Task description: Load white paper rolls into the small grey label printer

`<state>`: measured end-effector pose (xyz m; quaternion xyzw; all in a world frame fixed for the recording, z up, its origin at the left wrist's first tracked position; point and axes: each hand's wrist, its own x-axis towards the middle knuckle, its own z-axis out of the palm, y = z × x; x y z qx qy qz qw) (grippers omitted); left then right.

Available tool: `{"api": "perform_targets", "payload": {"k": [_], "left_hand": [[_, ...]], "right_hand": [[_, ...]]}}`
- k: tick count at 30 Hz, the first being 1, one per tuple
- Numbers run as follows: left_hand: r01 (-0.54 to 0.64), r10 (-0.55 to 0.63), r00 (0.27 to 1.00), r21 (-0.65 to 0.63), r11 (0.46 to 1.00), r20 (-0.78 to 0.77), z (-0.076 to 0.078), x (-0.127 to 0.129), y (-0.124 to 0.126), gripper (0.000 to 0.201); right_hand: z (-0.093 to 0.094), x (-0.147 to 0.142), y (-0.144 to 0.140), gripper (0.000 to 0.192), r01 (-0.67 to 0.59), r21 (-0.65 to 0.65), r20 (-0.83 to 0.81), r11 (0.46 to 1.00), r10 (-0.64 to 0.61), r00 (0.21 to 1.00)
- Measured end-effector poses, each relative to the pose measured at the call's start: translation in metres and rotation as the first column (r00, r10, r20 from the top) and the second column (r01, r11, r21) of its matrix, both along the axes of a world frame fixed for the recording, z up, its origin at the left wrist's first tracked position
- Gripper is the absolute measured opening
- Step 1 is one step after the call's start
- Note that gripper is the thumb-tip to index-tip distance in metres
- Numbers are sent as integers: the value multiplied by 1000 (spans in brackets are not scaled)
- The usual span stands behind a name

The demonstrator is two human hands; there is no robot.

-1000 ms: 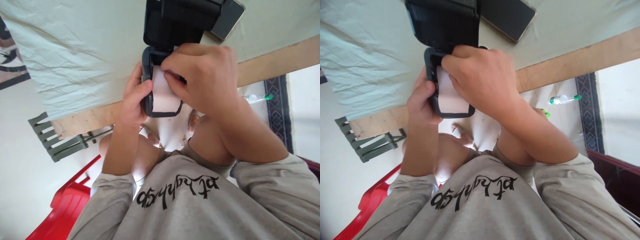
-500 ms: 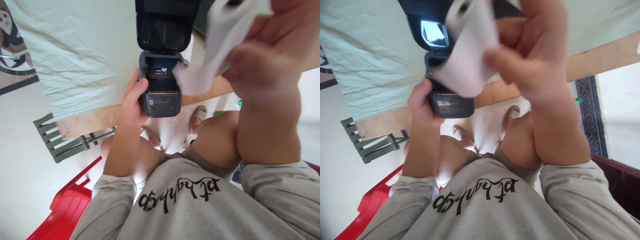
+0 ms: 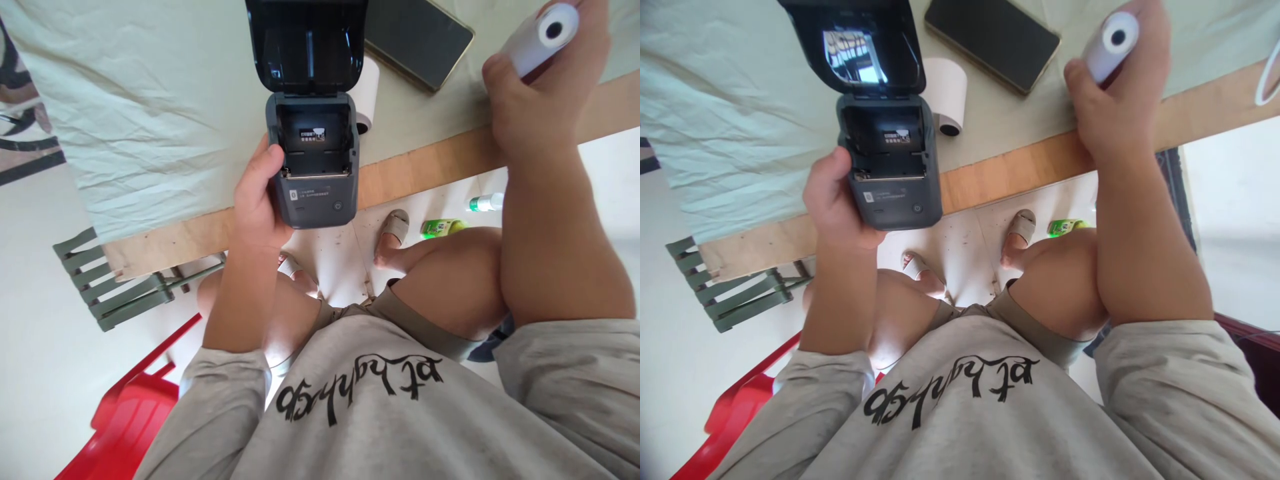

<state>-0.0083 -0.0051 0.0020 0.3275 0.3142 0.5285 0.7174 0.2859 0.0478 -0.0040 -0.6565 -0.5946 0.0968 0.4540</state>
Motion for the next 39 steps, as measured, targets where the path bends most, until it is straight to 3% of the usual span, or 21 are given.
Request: {"api": "perform_targets", "payload": {"k": [7, 9, 13, 14, 16, 17, 19, 24, 27, 31, 34, 39], "left_hand": [[40, -39, 999, 8, 999, -18, 2, 1, 1, 22], [58, -58, 998, 8, 998, -12, 1, 1, 2, 22], [43, -43, 999, 27, 999, 9, -2, -1, 4, 21], [32, -33, 999, 25, 999, 12, -1, -2, 4, 21], [17, -17, 1000, 18, 1000, 20, 1, -2, 3, 23], [10, -10, 1000, 17, 1000, 24, 2, -2, 2, 23], [7, -8, 999, 14, 1000, 36, 4, -2, 1, 24], [-29, 27, 997, 26, 999, 74, 3, -2, -1, 22], [-70, 69, 995, 11, 998, 77, 1, -3, -2, 23], [-99, 100, 995, -8, 995, 19, -1, -4, -2, 22], [-117, 117, 993, -8, 993, -24, -3, -4, -1, 22], [-70, 70, 998, 26, 997, 11, -2, -2, -2, 23]], "right_hand": [[6, 7, -16, 50, 23, -162, 151, 986, 2, 988], [8, 7, -19, 55, 1, -97, 179, 995, 17, 984], [20, -13, -29, 38, 79, 171, 201, 982, -113, 973], [24, -24, -31, 39, 86, 171, 183, 982, -117, 976], [32, -51, -35, 31, -5, 117, 153, 993, -13, 988], [34, -65, -35, 27, -89, -13, 165, 996, 90, 982], [36, -91, -30, 28, -160, -142, 186, 977, 185, 965], [25, -121, -5, 39, -26, -371, 245, 928, 124, 962], [21, -128, 2, 44, -1, -441, 242, 897, 120, 963], [25, -131, -2, 48, -124, -446, 111, 887, 192, 975], [30, -124, -5, 41, -234, -438, -148, 868, 187, 971], [31, -104, -7, 42, -382, -417, -613, 825, 55, 788]]}}
